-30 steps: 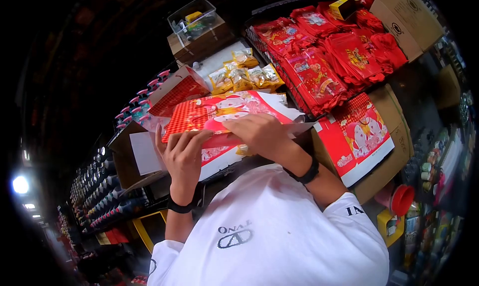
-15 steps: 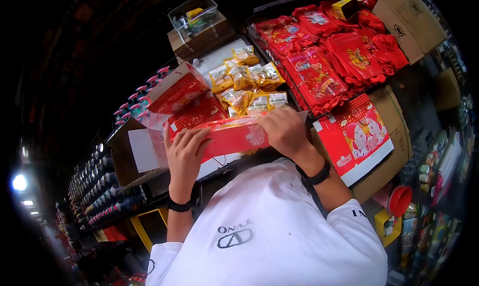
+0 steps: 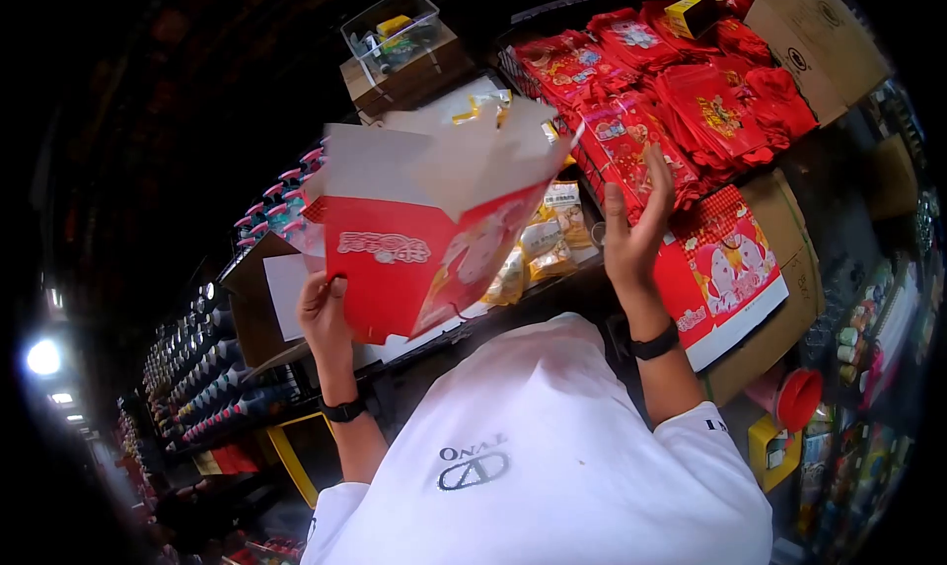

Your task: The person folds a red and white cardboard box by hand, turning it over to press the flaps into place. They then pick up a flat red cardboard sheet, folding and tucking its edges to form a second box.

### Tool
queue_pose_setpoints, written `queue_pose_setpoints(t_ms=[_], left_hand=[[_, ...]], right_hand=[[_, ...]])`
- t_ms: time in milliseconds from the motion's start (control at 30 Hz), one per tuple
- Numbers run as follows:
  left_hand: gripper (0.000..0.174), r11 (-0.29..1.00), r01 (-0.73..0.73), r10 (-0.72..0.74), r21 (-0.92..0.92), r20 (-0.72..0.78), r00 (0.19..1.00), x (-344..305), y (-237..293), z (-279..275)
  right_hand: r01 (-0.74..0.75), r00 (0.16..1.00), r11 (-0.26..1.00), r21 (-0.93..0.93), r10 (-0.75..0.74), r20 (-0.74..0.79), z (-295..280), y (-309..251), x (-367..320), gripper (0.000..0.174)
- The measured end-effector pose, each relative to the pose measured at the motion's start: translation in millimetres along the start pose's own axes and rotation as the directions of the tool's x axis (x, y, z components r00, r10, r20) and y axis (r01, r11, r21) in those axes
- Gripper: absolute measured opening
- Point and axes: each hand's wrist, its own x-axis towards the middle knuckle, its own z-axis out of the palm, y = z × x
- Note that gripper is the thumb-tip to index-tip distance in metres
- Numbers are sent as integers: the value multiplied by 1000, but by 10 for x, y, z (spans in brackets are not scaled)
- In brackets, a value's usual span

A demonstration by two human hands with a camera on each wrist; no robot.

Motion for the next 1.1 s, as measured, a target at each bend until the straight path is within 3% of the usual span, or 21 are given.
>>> queue_pose_setpoints(t_ms=[33,100,167,267,367,433,533,633,733,1000,1100], left_hand=[[14,998,44,-44,-50,-1,999,-17,19,-70],[17,976,63,-67,-209,-12,998,0,-26,-99],[20,933,97,-109,-347,-14,994,22,-103,-93],[23,868,166,-184,-468,7,983,51,-262,-101],[28,849,231,-217,-476,84,973,98,-437,-211],[30,853,210,-216,-479,43,975,112,-386,-142],[34,863,209,-231,-460,10,973,122,-400,-149],[34,856,198,-226,-477,0,974,118,-475,-226],[40,869,184,-197,-460,20,980,93,-367,-174],[20,976,51,-49,-213,15,999,-28,-379,-126],[41,989,78,-59,-125,147,987,-17,-531,-344]], right_hand=[[-162,987,981,110,162,8,12,158,-44,61],[-490,868,828,272,434,242,100,794,-303,60],[-687,683,679,260,480,551,176,797,-288,61],[-797,582,471,379,429,690,341,686,-488,64],[-840,534,303,449,322,782,409,769,-494,73],[-881,471,196,431,260,843,378,700,-442,75],[-907,392,251,338,208,896,350,873,-472,61],[-886,441,224,405,141,886,226,552,-419,55],[-918,360,237,317,167,918,216,903,-600,73],[-948,316,101,302,194,929,219,726,-677,68],[-955,296,95,281,216,931,183,659,-669,66]])
